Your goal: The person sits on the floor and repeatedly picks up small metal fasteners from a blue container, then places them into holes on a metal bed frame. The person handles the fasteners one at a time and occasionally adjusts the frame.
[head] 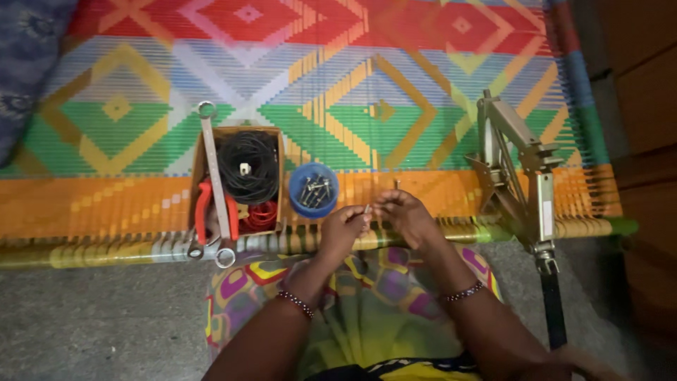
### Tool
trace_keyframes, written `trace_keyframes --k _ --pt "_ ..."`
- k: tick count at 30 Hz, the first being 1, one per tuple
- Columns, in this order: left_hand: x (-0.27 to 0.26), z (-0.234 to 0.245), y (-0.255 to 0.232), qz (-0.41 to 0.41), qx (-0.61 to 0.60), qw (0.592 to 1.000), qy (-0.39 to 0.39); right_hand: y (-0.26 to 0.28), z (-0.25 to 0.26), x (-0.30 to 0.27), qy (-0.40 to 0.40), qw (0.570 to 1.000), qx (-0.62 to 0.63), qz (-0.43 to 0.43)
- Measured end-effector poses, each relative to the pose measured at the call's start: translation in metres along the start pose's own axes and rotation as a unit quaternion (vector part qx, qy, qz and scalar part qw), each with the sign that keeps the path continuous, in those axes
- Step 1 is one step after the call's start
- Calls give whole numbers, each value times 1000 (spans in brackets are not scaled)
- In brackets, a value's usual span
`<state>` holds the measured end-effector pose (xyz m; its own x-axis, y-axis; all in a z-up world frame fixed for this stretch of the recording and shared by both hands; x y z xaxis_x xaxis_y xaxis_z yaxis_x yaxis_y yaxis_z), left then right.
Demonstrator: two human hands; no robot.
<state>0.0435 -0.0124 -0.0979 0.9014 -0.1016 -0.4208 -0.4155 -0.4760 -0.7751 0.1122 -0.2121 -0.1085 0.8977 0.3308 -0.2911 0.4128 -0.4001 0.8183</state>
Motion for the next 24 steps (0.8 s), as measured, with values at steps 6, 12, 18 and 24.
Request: trace_keyframes --k 6,12,18,24 --pt "1 -1 3 12 47 998 -30 14 -23 -5 -5 1000 -23 8" --pt "3 3 7 31 57 998 14 18 -26 -7 18 999 -16 36" --pt "2 4 9 55 58 997 -1 14 -34 -6 15 997 -11 73" --pt "1 2 6 52 78 996 15 17 -48 -11 5 998 -40 52"
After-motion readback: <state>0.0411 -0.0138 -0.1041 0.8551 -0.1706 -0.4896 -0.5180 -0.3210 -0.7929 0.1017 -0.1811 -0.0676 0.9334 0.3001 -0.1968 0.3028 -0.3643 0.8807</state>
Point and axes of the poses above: each hand's wrist, its own x-axis towards the middle knuckle, its own z-axis out of the back of the hand, y = z × x, the point moved 1 cm from there along x, towards the middle knuckle, and after that the axes turned 7 degrees about z, right-handed, at the moved point
